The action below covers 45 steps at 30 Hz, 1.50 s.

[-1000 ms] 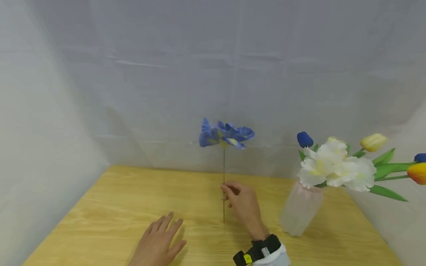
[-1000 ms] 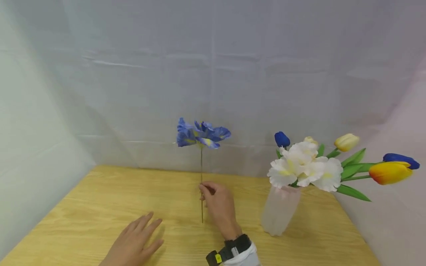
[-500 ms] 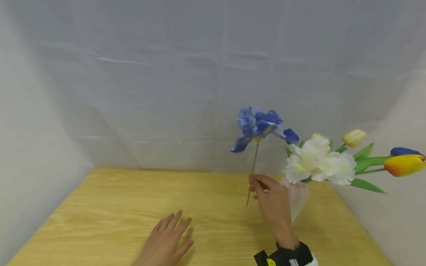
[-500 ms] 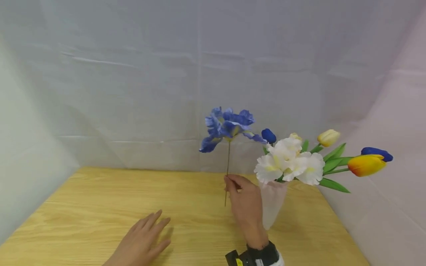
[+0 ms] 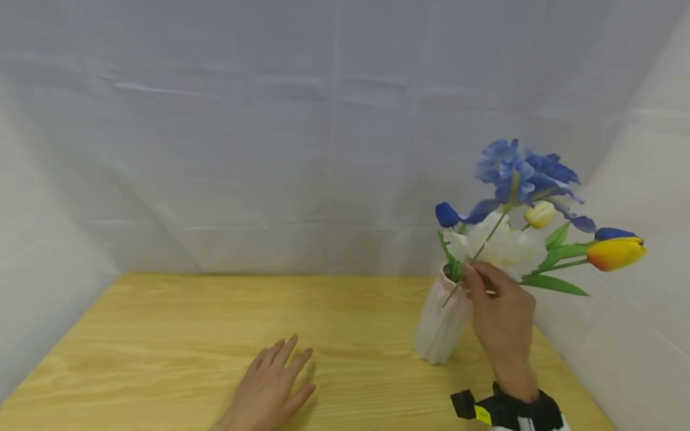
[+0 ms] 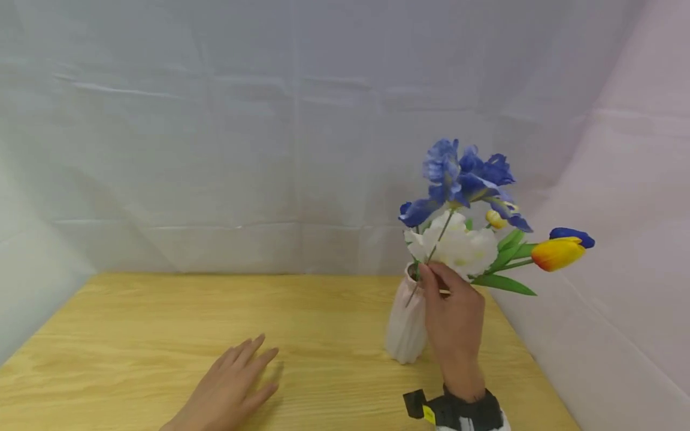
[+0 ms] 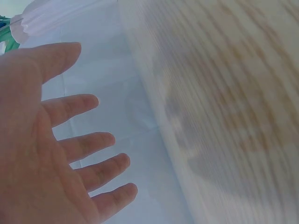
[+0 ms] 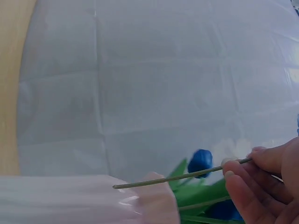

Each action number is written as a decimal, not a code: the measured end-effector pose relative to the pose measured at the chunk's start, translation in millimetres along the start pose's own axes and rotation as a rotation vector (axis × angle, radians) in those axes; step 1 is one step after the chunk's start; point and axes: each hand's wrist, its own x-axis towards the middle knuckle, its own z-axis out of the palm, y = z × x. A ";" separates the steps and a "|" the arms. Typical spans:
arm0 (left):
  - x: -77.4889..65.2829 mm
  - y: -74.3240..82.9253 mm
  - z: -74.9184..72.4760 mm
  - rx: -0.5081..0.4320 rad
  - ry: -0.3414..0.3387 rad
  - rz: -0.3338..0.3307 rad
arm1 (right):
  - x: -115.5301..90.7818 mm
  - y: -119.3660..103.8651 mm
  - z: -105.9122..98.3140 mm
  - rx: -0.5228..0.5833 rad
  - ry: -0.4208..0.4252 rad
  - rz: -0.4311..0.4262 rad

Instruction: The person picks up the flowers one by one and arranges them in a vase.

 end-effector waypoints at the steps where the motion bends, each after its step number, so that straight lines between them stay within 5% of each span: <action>1: 0.0 0.1 0.0 -0.005 -0.004 -0.005 | 2.6 0.5 -1.8 0.009 0.017 -0.010; 12: -0.3 -0.6 2.9 -0.011 -0.018 -0.036 | 24.2 -6.8 -11.0 -0.019 0.102 0.068; 21: -1.8 -1.4 4.8 -0.022 -0.020 -0.051 | 22.2 0.6 -7.9 -0.080 0.061 0.063; 28: -2.9 -2.8 4.7 -0.023 -0.026 -0.067 | 17.5 1.3 -6.9 -0.171 -0.041 0.075; 37: -4.1 -4.7 4.0 -0.030 -0.036 -0.068 | 18.3 -0.7 -9.8 -0.430 -0.350 0.243; 45: -6.2 -5.4 3.2 -0.035 -0.045 -0.065 | 11.4 3.7 -5.7 -0.386 -0.359 0.238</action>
